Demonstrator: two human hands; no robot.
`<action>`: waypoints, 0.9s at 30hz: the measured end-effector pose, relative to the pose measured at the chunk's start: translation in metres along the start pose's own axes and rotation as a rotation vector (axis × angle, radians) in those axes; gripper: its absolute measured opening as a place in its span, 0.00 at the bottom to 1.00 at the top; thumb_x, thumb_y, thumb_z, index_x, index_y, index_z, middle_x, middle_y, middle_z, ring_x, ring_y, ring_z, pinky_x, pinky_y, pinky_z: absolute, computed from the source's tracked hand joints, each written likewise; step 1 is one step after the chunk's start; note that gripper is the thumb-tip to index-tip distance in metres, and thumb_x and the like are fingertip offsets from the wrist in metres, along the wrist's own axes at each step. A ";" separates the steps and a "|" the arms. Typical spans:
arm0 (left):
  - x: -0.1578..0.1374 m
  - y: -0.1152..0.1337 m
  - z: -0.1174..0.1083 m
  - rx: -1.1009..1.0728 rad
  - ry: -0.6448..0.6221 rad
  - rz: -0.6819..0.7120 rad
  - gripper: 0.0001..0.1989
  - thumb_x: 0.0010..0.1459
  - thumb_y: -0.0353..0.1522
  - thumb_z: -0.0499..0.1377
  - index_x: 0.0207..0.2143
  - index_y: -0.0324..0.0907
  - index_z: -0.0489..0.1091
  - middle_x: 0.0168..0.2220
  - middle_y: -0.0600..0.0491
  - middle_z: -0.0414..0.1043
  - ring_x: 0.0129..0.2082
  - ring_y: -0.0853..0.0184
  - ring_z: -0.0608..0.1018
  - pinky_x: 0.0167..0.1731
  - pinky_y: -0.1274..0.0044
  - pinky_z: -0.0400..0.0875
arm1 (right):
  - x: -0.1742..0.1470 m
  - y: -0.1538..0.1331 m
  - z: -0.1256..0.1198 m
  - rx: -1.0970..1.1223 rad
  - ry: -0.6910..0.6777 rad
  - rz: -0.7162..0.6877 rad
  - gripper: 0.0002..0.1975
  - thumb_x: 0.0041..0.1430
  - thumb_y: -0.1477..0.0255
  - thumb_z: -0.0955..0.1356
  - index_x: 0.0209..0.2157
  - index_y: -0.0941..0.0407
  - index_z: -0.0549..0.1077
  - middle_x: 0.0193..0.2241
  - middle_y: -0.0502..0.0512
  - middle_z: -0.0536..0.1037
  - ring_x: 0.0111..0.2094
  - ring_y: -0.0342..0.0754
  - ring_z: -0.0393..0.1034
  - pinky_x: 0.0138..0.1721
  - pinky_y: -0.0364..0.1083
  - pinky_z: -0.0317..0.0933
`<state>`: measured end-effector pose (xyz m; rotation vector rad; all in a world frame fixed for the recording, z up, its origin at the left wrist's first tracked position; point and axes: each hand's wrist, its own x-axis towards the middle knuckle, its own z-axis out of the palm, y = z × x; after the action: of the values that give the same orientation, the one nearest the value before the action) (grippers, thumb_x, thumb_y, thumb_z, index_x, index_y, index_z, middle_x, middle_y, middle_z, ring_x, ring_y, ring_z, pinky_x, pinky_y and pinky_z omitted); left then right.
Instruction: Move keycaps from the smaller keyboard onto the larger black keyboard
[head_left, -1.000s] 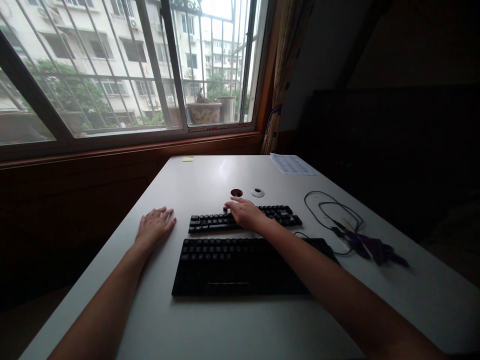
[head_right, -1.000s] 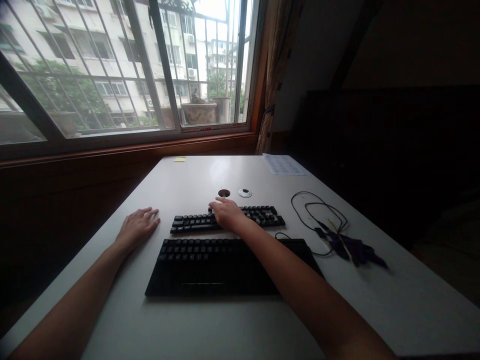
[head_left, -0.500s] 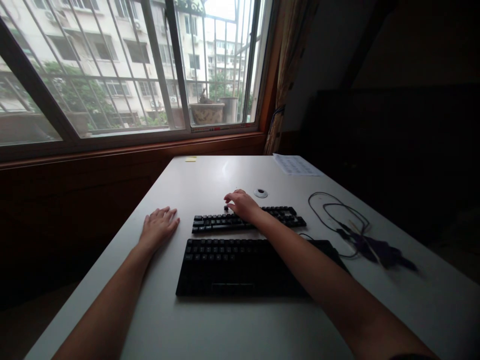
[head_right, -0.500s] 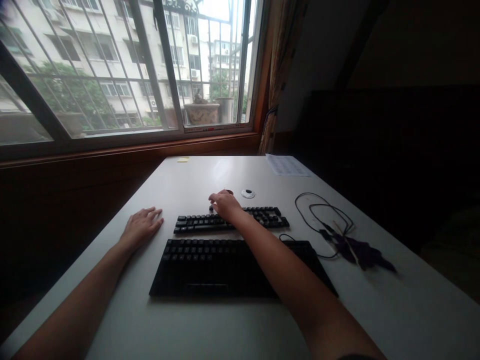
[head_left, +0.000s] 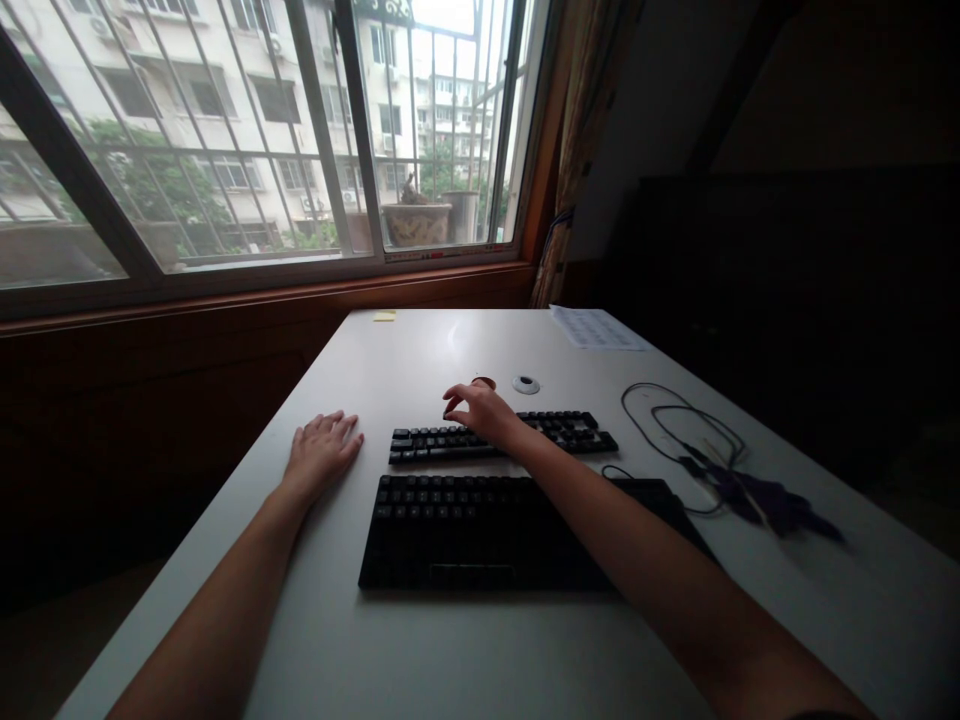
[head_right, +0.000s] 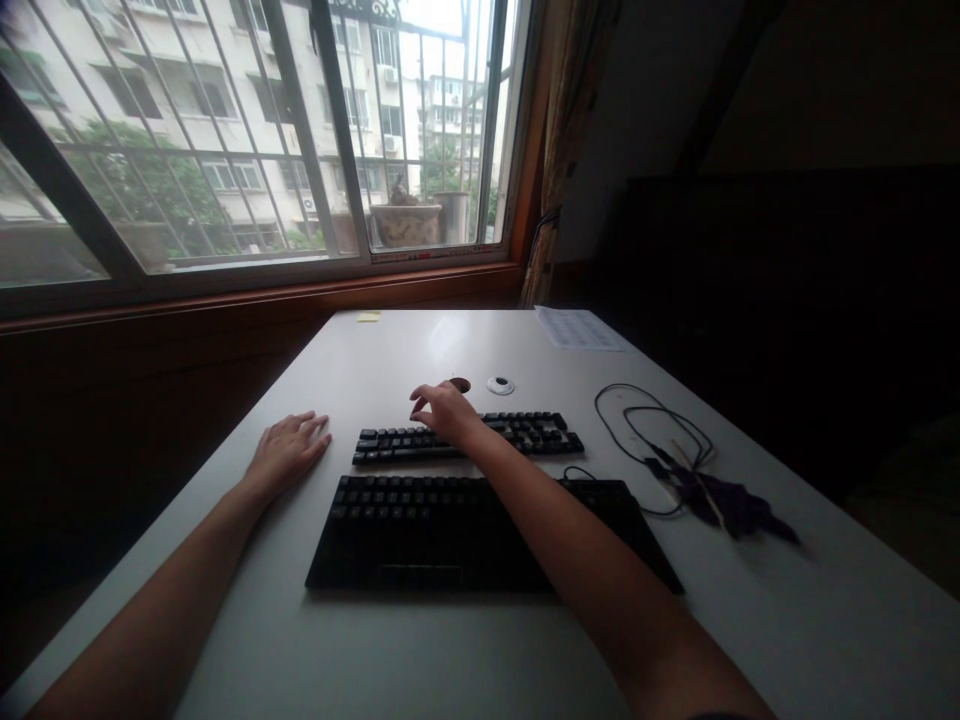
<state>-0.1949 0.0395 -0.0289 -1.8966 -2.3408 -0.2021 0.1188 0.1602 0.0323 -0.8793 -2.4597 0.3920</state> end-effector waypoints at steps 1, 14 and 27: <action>0.000 0.000 0.000 -0.001 0.001 0.000 0.29 0.70 0.48 0.46 0.66 0.48 0.65 0.69 0.47 0.62 0.68 0.50 0.62 0.65 0.58 0.55 | -0.007 -0.007 -0.003 0.022 -0.002 -0.010 0.15 0.60 0.76 0.76 0.48 0.54 0.77 0.39 0.52 0.86 0.48 0.53 0.73 0.52 0.50 0.63; 0.001 -0.001 -0.002 0.023 -0.002 0.021 0.29 0.70 0.48 0.45 0.66 0.48 0.65 0.69 0.46 0.63 0.68 0.51 0.63 0.64 0.59 0.57 | -0.135 -0.048 -0.042 0.270 -0.050 -0.032 0.10 0.57 0.77 0.77 0.40 0.52 0.80 0.38 0.51 0.83 0.45 0.49 0.75 0.47 0.49 0.69; 0.002 -0.004 0.001 0.032 -0.008 0.031 0.29 0.70 0.48 0.44 0.67 0.48 0.64 0.69 0.46 0.61 0.68 0.50 0.62 0.64 0.59 0.56 | -0.155 -0.050 -0.019 0.038 0.096 -0.169 0.11 0.58 0.78 0.77 0.40 0.52 0.79 0.36 0.52 0.84 0.41 0.52 0.74 0.44 0.51 0.72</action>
<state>-0.1990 0.0405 -0.0300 -1.9214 -2.3033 -0.1543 0.2074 0.0228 0.0145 -0.6533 -2.4075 0.3277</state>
